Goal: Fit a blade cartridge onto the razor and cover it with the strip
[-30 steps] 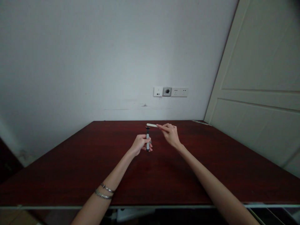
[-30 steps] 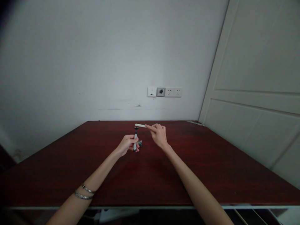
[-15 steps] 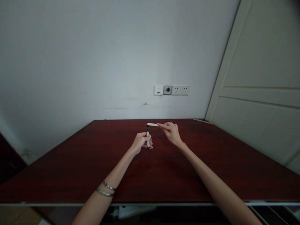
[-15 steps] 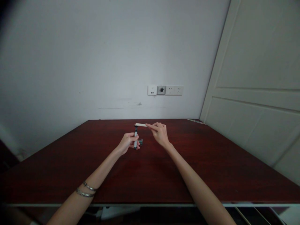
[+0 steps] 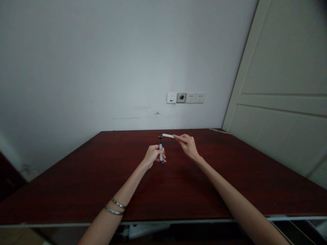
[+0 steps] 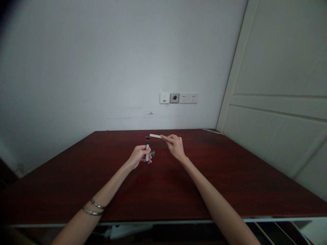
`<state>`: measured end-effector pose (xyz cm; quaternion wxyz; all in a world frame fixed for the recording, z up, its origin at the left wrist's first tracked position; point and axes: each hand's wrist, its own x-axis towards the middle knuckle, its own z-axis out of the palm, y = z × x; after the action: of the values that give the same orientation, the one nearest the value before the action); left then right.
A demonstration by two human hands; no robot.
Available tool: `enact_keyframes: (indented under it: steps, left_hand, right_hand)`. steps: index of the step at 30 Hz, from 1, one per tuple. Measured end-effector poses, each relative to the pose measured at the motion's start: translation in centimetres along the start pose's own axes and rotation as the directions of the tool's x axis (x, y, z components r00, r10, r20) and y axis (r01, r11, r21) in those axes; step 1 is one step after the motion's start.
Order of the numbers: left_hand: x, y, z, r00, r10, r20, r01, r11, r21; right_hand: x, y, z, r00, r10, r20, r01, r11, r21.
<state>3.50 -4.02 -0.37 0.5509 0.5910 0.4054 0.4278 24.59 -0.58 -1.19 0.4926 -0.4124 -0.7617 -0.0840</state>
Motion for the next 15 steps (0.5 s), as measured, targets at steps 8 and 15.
enact_keyframes:
  steps: [8, 15]
  left_hand:
    - [0.1, -0.4, 0.1, 1.000, -0.020, 0.001, 0.020, 1.000, 0.001]
    - [-0.1, -0.3, 0.3, 0.999, -0.041, 0.010, 0.041, 0.999, 0.013]
  right_hand:
    - [-0.2, -0.8, 0.2, 1.000, -0.013, 0.002, 0.013, 0.992, -0.126]
    - [-0.2, -1.4, 0.4, 0.998, -0.051, 0.046, 0.056, 0.992, -0.115]
